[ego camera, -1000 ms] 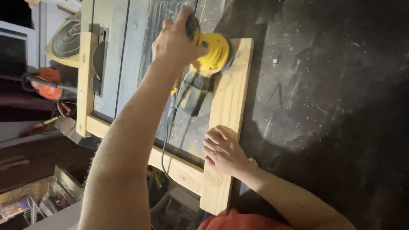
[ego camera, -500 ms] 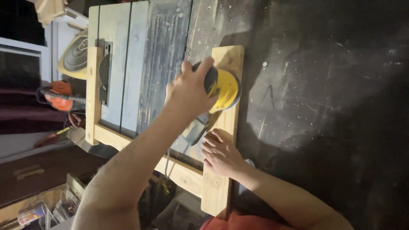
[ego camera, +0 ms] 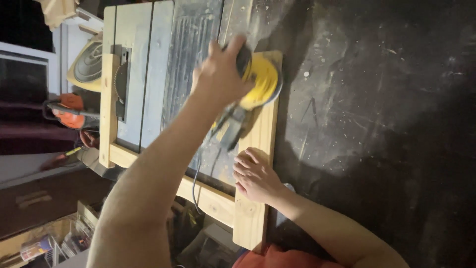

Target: Sanding wooden planks using an orbital sander to achieve a smooth finish.

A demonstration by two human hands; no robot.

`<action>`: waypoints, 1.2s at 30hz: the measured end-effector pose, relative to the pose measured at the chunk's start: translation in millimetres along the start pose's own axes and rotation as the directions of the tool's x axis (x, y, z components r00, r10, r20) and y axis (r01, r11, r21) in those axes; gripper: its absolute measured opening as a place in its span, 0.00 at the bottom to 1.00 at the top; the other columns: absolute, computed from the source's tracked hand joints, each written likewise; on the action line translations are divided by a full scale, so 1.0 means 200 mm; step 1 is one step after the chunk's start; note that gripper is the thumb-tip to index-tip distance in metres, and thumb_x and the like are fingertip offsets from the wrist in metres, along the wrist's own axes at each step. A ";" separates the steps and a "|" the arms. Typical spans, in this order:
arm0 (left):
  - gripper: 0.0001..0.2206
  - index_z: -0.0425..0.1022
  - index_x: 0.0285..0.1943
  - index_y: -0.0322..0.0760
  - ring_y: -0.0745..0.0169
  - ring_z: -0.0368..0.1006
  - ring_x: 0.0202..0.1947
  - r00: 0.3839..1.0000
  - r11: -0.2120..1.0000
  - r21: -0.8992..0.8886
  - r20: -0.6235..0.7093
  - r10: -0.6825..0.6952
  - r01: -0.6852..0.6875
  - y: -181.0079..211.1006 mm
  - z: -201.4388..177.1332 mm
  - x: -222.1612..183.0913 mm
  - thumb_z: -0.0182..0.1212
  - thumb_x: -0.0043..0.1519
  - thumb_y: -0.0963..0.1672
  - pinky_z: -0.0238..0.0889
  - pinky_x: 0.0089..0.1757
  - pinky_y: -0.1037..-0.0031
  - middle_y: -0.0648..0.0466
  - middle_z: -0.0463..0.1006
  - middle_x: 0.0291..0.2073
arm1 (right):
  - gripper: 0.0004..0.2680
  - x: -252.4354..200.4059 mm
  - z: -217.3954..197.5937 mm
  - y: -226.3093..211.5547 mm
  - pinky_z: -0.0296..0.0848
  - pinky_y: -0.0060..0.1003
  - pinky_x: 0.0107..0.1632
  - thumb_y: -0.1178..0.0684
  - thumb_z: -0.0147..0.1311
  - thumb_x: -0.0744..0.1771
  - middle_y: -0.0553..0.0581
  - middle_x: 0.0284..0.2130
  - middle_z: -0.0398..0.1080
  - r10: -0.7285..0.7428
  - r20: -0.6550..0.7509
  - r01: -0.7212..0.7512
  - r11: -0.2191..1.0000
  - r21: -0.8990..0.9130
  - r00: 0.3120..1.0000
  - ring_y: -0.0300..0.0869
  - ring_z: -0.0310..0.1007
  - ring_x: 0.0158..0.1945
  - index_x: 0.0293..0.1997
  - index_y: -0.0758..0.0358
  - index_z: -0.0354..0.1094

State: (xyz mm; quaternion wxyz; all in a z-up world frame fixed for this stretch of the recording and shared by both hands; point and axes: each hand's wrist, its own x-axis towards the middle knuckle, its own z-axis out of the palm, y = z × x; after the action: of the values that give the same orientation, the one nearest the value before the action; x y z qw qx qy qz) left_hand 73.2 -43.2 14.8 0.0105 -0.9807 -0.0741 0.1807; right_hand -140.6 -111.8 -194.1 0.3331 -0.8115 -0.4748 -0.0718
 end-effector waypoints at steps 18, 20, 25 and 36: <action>0.44 0.56 0.72 0.68 0.28 0.80 0.49 0.978 0.991 0.131 -0.209 -0.003 0.031 -0.10 0.14 0.37 0.80 0.47 0.55 0.72 0.46 0.42 0.47 0.68 0.54 | 0.09 0.04 -0.09 0.01 0.55 0.57 0.73 0.46 0.62 0.63 0.54 0.39 0.76 0.012 -0.070 -0.009 0.999 0.050 0.997 0.45 0.69 0.58 0.38 0.59 0.79; 0.44 0.55 0.72 0.69 0.28 0.80 0.49 0.981 0.991 0.128 -0.192 -0.017 0.042 -0.09 0.16 0.32 0.80 0.47 0.55 0.72 0.46 0.42 0.47 0.67 0.54 | 0.10 0.02 -0.06 0.02 0.54 0.58 0.74 0.46 0.63 0.63 0.55 0.41 0.76 0.002 -0.065 0.003 0.998 0.067 0.998 0.46 0.69 0.60 0.39 0.60 0.79; 0.44 0.56 0.75 0.66 0.25 0.78 0.52 0.995 0.994 0.095 -0.095 -0.035 0.044 -0.11 0.18 -0.03 0.78 0.48 0.55 0.70 0.48 0.40 0.44 0.67 0.58 | 0.10 0.01 -0.05 0.01 0.51 0.60 0.75 0.46 0.60 0.65 0.56 0.48 0.76 0.015 0.085 -0.023 0.996 0.089 0.996 0.48 0.66 0.66 0.44 0.59 0.78; 0.43 0.57 0.76 0.64 0.26 0.79 0.50 0.994 0.985 0.170 -0.104 0.013 0.005 -0.11 0.21 0.01 0.77 0.50 0.56 0.74 0.44 0.41 0.42 0.67 0.58 | 0.11 0.03 -0.06 0.01 0.51 0.58 0.75 0.44 0.61 0.64 0.54 0.44 0.77 0.016 0.074 -0.021 0.997 0.075 0.997 0.46 0.67 0.62 0.40 0.60 0.79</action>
State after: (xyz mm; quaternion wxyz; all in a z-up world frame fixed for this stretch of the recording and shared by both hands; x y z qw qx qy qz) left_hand 56.9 -21.1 -25.0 0.0975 -0.9845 -0.0558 0.1345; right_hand -132.9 -115.9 -183.3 0.3468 -0.8046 -0.4816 -0.0210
